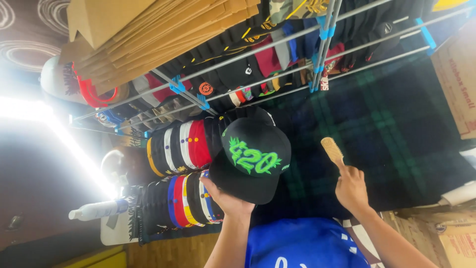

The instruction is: The person uses a wooden brush to clean several black baseball caps one at a time. They hold each cap with the left hand and brush the front, sides, and brim with the right hand, then place the cap back on the table before picking up the next one.

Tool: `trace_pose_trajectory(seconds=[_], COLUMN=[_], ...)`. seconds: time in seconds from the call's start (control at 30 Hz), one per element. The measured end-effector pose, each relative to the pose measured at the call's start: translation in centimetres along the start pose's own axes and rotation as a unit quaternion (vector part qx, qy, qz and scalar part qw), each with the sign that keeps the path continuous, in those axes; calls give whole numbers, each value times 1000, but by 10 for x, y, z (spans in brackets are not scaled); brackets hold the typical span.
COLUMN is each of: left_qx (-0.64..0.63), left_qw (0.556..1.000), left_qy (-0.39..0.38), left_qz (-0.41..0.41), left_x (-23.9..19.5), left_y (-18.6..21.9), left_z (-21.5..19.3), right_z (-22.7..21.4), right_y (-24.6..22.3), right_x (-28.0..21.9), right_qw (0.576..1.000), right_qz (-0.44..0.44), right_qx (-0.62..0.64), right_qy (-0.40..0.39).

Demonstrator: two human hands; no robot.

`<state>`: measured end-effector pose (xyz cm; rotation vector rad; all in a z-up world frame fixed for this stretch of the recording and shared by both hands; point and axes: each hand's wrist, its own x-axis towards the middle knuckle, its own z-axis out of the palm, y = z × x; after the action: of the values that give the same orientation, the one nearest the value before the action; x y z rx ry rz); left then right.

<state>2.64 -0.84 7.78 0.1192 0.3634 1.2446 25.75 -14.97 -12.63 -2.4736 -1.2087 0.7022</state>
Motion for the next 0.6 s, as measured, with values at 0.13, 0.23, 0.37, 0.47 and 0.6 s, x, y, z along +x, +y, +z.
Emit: trace_pose_trajectory(seconds=[0.13, 0.23, 0.37, 0.47, 0.6], left_qx=[28, 53, 318, 464, 551], left_qw=[992, 994, 947, 882, 827], left_qy=[120, 88, 51, -67, -108], left_qz=[-22, -36, -4, 52, 33], left_x=[1, 13, 14, 7, 16], left_y=[-9, -19, -32, -37, -28], left_z=[-9, -35, -36, -33, -50], right_z=[37, -10, -91, -107, -117], right_y=[12, -50, -137, -175, -191], right_x=[12, -4, -52, -56, -46], right_qw=[994, 979, 884, 899, 921], right_qz=[-92, -133, -352, -315, -180], right_qx=[-51, 57, 298, 295, 343], right_qy=[40, 145, 76, 71, 39])
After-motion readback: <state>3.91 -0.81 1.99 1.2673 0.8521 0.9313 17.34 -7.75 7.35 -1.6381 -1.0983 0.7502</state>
